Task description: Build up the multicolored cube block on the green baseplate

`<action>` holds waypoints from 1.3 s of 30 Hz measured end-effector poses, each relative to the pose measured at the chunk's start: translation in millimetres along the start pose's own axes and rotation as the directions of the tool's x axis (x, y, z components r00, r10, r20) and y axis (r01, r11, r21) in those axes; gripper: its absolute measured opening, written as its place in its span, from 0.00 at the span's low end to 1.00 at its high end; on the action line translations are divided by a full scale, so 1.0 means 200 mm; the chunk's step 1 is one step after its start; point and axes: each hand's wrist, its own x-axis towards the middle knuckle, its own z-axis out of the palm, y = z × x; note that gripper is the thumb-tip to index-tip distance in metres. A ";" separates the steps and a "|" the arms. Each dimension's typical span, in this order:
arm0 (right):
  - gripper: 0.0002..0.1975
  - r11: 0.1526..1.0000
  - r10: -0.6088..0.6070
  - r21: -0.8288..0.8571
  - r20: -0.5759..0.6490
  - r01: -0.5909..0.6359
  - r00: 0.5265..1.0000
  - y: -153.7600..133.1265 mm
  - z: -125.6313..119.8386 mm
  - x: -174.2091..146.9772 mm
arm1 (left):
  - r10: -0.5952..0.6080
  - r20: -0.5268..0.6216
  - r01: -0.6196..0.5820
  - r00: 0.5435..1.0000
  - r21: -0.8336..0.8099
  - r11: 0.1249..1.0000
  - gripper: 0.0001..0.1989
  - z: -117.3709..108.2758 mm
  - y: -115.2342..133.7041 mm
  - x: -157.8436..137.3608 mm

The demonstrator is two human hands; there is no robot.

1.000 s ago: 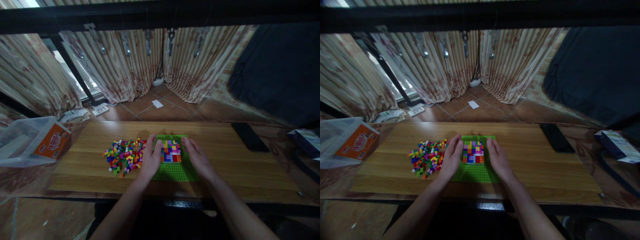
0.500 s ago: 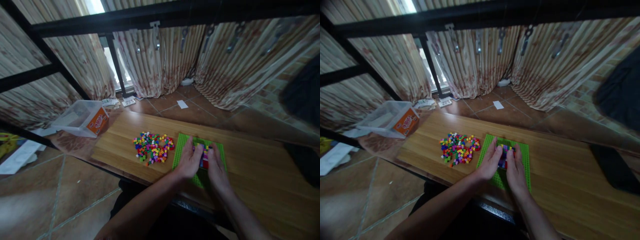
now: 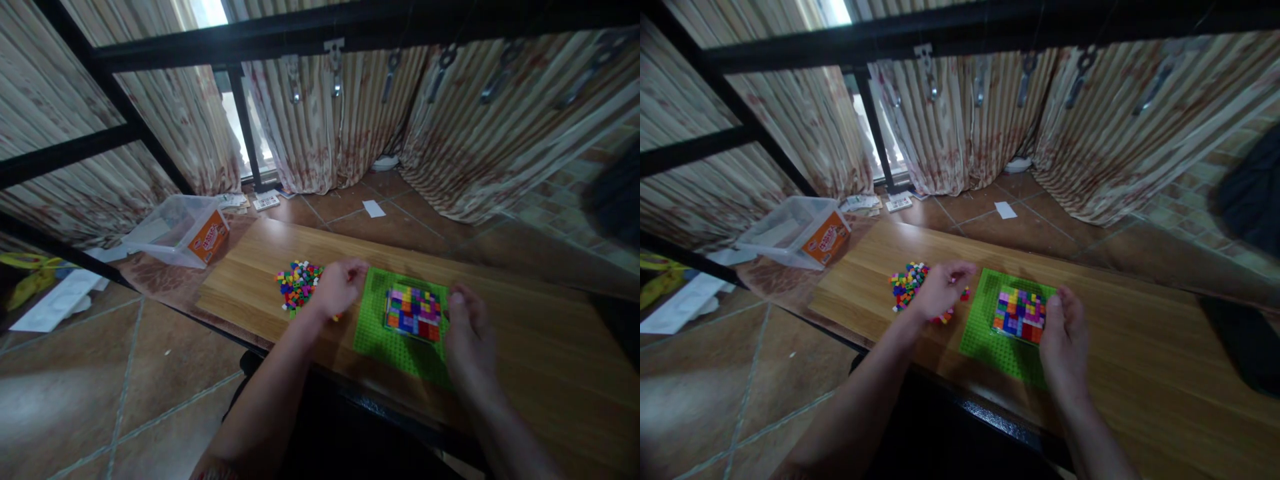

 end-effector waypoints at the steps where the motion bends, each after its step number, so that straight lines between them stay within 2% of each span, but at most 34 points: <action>1: 0.29 1.000 -0.006 0.018 -0.006 0.006 1.000 0.01 0.00 0.01 | 0.016 0.081 -0.018 0.997 0.025 1.000 0.13 -0.10 -0.02 0.00; 2: 0.28 0.999 -0.007 0.038 -0.010 0.008 1.000 0.01 -0.01 0.01 | 0.013 0.181 -0.024 0.983 0.057 0.998 0.12 -0.20 -0.05 0.00; 4: 0.28 0.998 -0.003 0.063 -0.017 0.004 1.000 0.03 -0.01 0.02 | -0.072 0.221 0.045 0.973 0.126 0.991 0.09 -0.35 -0.09 -0.02; 6: 0.27 0.998 0.002 0.066 -0.010 -0.001 1.000 0.03 -0.01 0.02 | -0.154 0.257 0.095 0.954 0.229 0.969 0.10 -0.42 -0.12 -0.05; 10: 0.27 0.997 0.014 0.076 0.019 -0.016 1.000 0.01 -0.01 0.02 | -0.237 0.284 0.107 0.929 0.406 0.907 0.13 -0.39 -0.11 -0.09; 14: 0.26 0.992 0.029 0.123 0.017 -0.031 0.999 0.00 0.00 0.03 | -0.246 0.283 0.065 0.927 0.525 0.848 0.13 -0.34 -0.09 -0.09; 19: 0.26 0.988 0.039 0.149 0.001 -0.038 0.999 0.01 0.00 0.05 | -0.218 0.265 0.013 0.939 0.607 0.794 0.11 -0.34 -0.07 -0.09; 21: 0.25 0.983 0.042 0.181 -0.012 -0.039 0.999 0.01 0.00 0.06 | -0.185 0.270 -0.011 0.945 0.591 0.807 0.09 -0.34 -0.06 -0.09; 24: 0.24 0.976 0.040 0.216 -0.032 -0.032 0.999 0.02 0.00 0.08 | -0.086 0.284 -0.066 0.955 0.485 0.872 0.07 -0.32 -0.03 -0.08; 29: 0.21 0.964 0.009 0.267 -0.056 0.006 0.998 0.01 0.00 0.09 | 0.070 0.346 -0.147 0.935 0.202 0.968 0.04 -0.16 0.05 -0.07; 35: 0.16 0.956 0.010 0.294 -0.019 -0.004 1.000 0.01 -0.02 0.11 | 0.088 0.359 -0.104 0.929 0.024 0.994 0.04 0.04 0.12 -0.06; 39: 0.14 0.963 0.029 0.267 0.004 -0.029 1.000 0.01 -0.02 0.11 | 0.070 0.344 -0.097 0.936 0.063 0.993 0.04 0.08 0.11 -0.06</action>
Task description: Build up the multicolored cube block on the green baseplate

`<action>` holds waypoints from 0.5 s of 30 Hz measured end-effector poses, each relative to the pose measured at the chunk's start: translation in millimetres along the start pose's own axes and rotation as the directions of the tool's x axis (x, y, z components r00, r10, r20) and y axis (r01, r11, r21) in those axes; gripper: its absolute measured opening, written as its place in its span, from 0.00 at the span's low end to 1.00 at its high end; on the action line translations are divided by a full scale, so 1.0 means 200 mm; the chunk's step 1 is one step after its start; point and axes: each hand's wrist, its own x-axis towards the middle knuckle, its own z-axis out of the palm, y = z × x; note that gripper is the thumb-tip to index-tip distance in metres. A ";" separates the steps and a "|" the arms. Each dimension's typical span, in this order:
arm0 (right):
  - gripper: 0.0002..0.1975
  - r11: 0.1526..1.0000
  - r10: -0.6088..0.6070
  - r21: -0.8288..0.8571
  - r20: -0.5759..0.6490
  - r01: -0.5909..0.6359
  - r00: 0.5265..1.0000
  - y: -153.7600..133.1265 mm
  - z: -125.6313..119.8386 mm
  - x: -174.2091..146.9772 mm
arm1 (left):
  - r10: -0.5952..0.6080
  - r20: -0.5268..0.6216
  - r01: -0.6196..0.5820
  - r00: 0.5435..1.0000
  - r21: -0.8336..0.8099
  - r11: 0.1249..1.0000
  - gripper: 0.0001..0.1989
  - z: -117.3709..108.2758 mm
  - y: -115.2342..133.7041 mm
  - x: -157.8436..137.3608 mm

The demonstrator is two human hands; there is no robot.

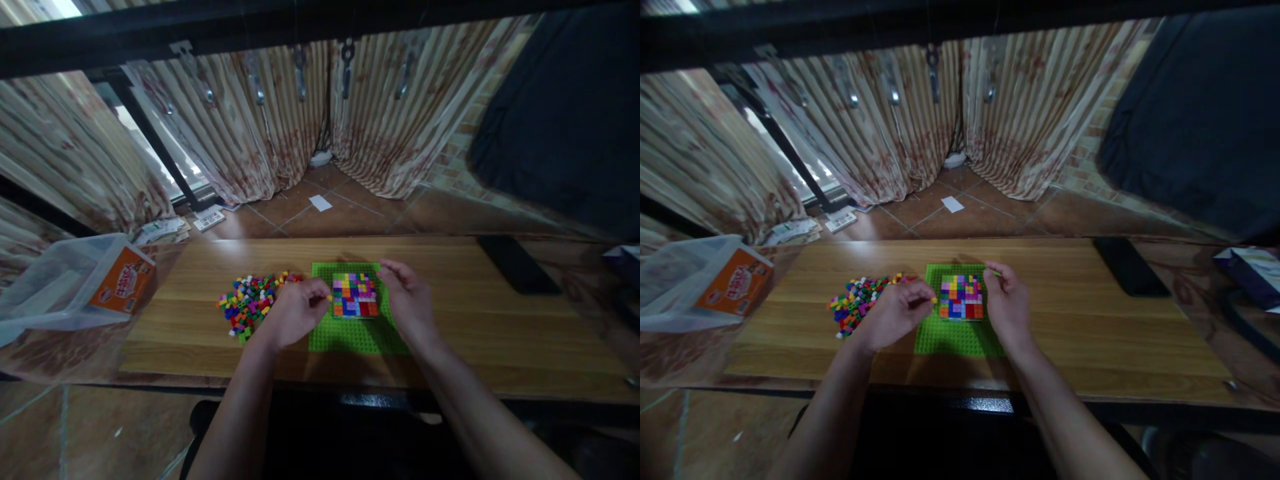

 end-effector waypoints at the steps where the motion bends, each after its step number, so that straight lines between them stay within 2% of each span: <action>1: 0.14 1.000 0.008 -0.006 0.009 -0.008 1.000 0.00 0.00 0.00 | -0.010 -0.005 0.010 1.000 0.042 0.999 0.05 0.00 0.00 0.00; 6: 0.13 1.000 0.010 -0.018 0.036 -0.009 0.999 -0.01 0.00 -0.01 | -0.026 -0.045 0.036 0.999 0.225 0.974 0.07 0.03 0.00 0.01; 15: 0.13 0.999 0.027 -0.047 0.049 -0.025 0.998 -0.03 0.00 -0.02 | -0.002 -0.063 0.023 0.998 0.332 0.943 0.08 0.07 0.03 0.02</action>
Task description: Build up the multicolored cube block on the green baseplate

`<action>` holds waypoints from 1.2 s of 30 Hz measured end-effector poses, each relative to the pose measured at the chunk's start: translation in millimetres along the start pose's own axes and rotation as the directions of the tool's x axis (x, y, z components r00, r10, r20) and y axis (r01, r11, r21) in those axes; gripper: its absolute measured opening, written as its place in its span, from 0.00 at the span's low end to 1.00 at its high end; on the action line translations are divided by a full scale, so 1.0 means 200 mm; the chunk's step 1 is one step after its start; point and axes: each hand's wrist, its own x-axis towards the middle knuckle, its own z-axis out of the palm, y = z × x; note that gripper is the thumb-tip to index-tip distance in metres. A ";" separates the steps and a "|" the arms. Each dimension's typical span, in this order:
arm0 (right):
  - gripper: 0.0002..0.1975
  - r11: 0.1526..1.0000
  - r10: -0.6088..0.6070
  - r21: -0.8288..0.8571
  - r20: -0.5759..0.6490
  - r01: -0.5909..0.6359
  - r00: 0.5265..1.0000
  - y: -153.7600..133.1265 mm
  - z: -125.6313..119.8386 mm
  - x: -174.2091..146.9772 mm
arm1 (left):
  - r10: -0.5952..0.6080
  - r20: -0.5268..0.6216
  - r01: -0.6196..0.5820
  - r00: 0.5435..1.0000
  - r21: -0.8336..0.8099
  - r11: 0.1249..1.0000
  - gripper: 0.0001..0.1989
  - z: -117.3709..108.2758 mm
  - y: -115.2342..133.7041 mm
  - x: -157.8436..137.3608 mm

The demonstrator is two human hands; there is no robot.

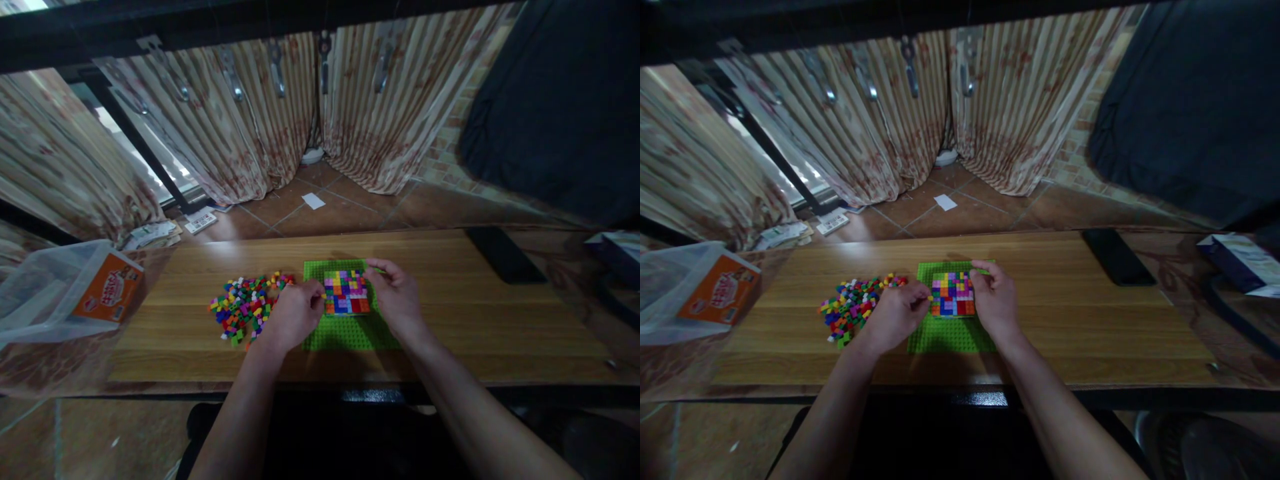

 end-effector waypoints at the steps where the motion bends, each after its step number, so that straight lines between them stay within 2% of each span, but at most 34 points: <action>1: 0.13 1.000 -0.001 -0.002 0.003 0.001 1.000 0.00 0.00 0.00 | -0.001 0.003 0.001 1.000 0.007 1.000 0.08 0.00 0.00 0.00; 6: 0.14 1.000 -0.016 -0.023 0.000 0.016 1.000 0.01 0.00 0.00 | -0.011 0.007 0.011 1.000 -0.041 0.999 0.07 0.00 -0.01 -0.01; 9: 0.13 0.983 -0.147 -0.113 -0.008 0.145 0.989 -0.01 -0.01 0.00 | -0.020 -0.003 0.019 1.000 -0.082 0.996 0.06 -0.01 -0.02 -0.01; 12: 0.09 0.889 -0.406 -0.215 0.042 0.405 0.913 -0.05 -0.02 -0.03 | -0.043 -0.010 0.041 0.999 -0.163 0.986 0.05 -0.02 -0.03 -0.02; 15: 0.07 0.780 -0.553 -0.232 0.179 0.581 0.814 -0.08 -0.01 -0.08 | -0.064 -0.016 0.055 0.998 -0.331 0.942 0.04 -0.01 -0.03 -0.01; 18: 0.08 0.717 -0.593 -0.203 0.326 0.667 0.737 -0.08 0.00 -0.12 | -0.099 -0.026 0.069 0.995 -0.541 0.838 0.03 0.00 -0.01 -0.01; 20: 0.09 0.695 -0.592 -0.191 0.396 0.693 0.702 -0.07 0.01 -0.14 | -0.135 -0.001 0.099 0.991 -0.672 0.734 0.05 0.01 0.01 0.00; 22: 0.11 0.682 -0.593 -0.183 0.428 0.708 0.682 -0.05 0.01 -0.14 | -0.171 0.035 0.132 0.985 -0.787 0.602 0.06 0.03 0.03 -0.01; 25: 0.11 0.674 -0.611 -0.169 0.421 0.719 0.671 -0.03 0.01 -0.14 | -0.175 0.137 0.202 0.975 -0.874 0.441 0.09 0.06 0.05 -0.02; 28: 0.10 0.679 -0.614 -0.144 0.427 0.720 0.664 -0.01 0.02 -0.14 | -0.146 0.187 0.230 0.971 -0.897 0.378 0.14 0.07 0.07 -0.04; 30: 0.10 0.684 -0.611 -0.142 0.425 0.715 0.668 -0.01 0.03 -0.14 | -0.121 0.196 0.229 0.973 -0.888 0.399 0.16 0.05 0.05 -0.04; 32: 0.10 0.689 -0.606 -0.152 0.415 0.709 0.678 -0.02 0.04 -0.15 | -0.105 0.193 0.219 0.976 -0.851 0.477 0.18 -0.01 0.00 -0.05; 34: 0.10 0.696 -0.602 -0.161 0.402 0.700 0.690 -0.04 0.06 -0.18 | -0.117 0.153 0.193 0.981 -0.762 0.618 0.17 -0.11 -0.08 -0.07; 36: 0.09 0.703 -0.599 -0.156 0.396 0.694 0.696 -0.06 0.08 -0.22 | -0.131 0.100 0.165 0.986 -0.579 0.798 0.13 -0.22 -0.19 -0.11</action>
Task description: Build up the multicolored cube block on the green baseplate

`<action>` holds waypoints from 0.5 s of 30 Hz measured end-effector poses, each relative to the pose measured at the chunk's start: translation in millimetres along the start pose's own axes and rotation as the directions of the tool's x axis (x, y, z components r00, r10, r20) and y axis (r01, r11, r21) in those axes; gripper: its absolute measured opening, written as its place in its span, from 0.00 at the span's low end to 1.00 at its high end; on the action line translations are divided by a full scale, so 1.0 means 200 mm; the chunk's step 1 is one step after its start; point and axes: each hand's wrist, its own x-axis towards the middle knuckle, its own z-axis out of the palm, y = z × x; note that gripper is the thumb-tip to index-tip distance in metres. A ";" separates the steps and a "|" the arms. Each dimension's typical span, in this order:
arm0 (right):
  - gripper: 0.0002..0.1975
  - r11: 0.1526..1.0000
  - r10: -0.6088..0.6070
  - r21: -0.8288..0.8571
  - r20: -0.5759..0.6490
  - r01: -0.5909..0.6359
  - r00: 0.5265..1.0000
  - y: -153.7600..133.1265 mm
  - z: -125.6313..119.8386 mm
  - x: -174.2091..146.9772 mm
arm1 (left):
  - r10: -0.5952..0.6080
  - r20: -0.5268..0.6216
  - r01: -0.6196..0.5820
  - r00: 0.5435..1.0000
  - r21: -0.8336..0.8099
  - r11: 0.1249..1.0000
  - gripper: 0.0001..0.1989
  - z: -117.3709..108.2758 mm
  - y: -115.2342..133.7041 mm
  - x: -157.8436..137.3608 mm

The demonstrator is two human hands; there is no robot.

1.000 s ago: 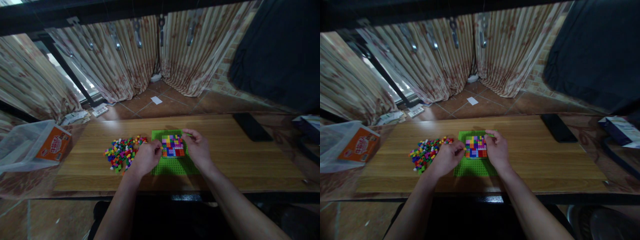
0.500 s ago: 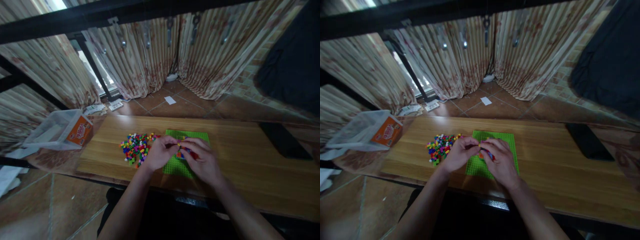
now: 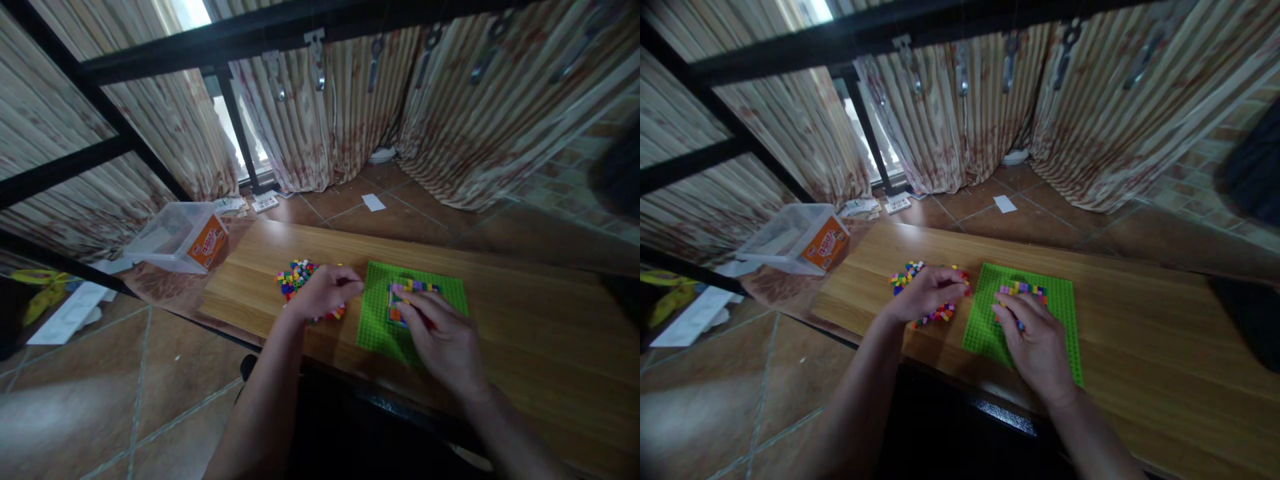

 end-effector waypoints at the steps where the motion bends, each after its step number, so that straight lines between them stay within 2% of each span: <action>1: 0.09 1.000 0.000 0.008 0.011 0.000 1.000 -0.03 0.02 -0.01 | -0.014 -0.039 0.018 0.999 0.121 0.993 0.12 -0.08 -0.01 -0.02; 4: 0.10 0.998 -0.038 0.044 0.134 0.032 0.990 -0.10 0.10 -0.06 | -0.179 -0.157 0.231 0.971 0.435 0.870 0.08 -0.24 -0.05 -0.10; 6: 0.11 0.997 -0.074 0.049 0.248 0.063 0.966 -0.13 0.18 -0.10 | -0.270 -0.207 0.340 0.940 0.558 0.757 0.05 -0.27 -0.05 -0.15; 8: 0.12 0.998 -0.061 0.004 0.308 0.063 0.950 -0.15 0.25 -0.12 | -0.329 -0.245 0.407 0.912 0.637 0.654 0.05 -0.25 -0.04 -0.17; 12: 0.10 0.990 0.061 -0.142 0.359 -0.010 0.931 -0.14 0.34 -0.09 | -0.383 -0.338 0.496 0.860 0.730 0.470 0.11 -0.16 0.02 -0.17; 15: 0.09 0.972 0.141 -0.229 0.413 -0.047 0.900 -0.13 0.37 -0.05 | -0.403 -0.356 0.512 0.843 0.759 0.403 0.11 -0.13 0.03 -0.16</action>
